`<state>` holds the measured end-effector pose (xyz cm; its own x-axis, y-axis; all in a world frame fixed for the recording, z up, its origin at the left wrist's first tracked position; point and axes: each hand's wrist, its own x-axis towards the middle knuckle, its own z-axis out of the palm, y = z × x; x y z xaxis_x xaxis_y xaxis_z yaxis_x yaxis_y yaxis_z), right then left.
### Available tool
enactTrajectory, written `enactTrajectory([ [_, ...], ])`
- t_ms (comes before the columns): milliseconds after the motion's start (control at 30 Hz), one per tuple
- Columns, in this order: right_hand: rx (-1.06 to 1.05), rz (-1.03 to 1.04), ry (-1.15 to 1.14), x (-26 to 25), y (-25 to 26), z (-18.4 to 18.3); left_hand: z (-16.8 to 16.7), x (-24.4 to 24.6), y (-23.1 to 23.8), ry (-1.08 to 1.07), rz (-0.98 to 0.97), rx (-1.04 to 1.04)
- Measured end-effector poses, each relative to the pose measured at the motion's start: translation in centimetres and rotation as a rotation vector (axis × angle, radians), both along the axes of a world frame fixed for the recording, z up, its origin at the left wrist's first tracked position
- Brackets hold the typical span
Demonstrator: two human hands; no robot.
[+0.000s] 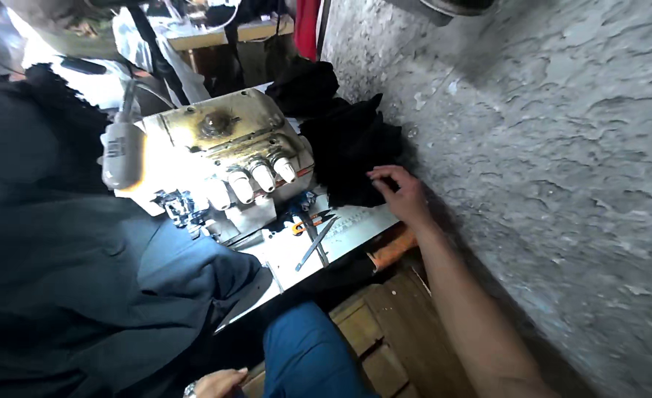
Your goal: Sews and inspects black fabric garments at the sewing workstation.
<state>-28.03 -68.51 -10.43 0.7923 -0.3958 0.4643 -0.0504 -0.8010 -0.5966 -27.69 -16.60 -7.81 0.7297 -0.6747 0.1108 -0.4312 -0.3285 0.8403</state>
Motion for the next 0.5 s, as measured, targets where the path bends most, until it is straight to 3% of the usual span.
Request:
enactTrajectory([
  [100, -0.042, -0.056, -0.016, -0.7, 2.4, 7.1, 0.6, 0.7, 0.3, 0.022, -0.029, -0.043],
  [167, -0.146, 0.021, 0.071, -0.7, 7.6, 12.9, 0.9, 1.1, 0.0, 0.057, -0.067, -0.106],
  [233, -0.031, 0.144, 0.296, -0.6, 14.2, 15.7, 0.9, 1.5, -0.9, 0.009, -0.066, -0.176],
  [300, 0.347, 0.345, 0.471, -0.4, 19.2, 14.6, 1.7, 1.8, -1.9, -0.065, -0.038, -0.226],
  [400, 0.971, 0.58, 0.426, -0.3, 24.8, 10.9, 3.6, 1.7, -1.9, -0.111, 0.062, -0.31],
  [500, 1.257, 0.716, 0.405, -0.7, 28.9, 9.8, 4.3, 1.4, 0.8, -0.09, 0.13, -0.343],
])
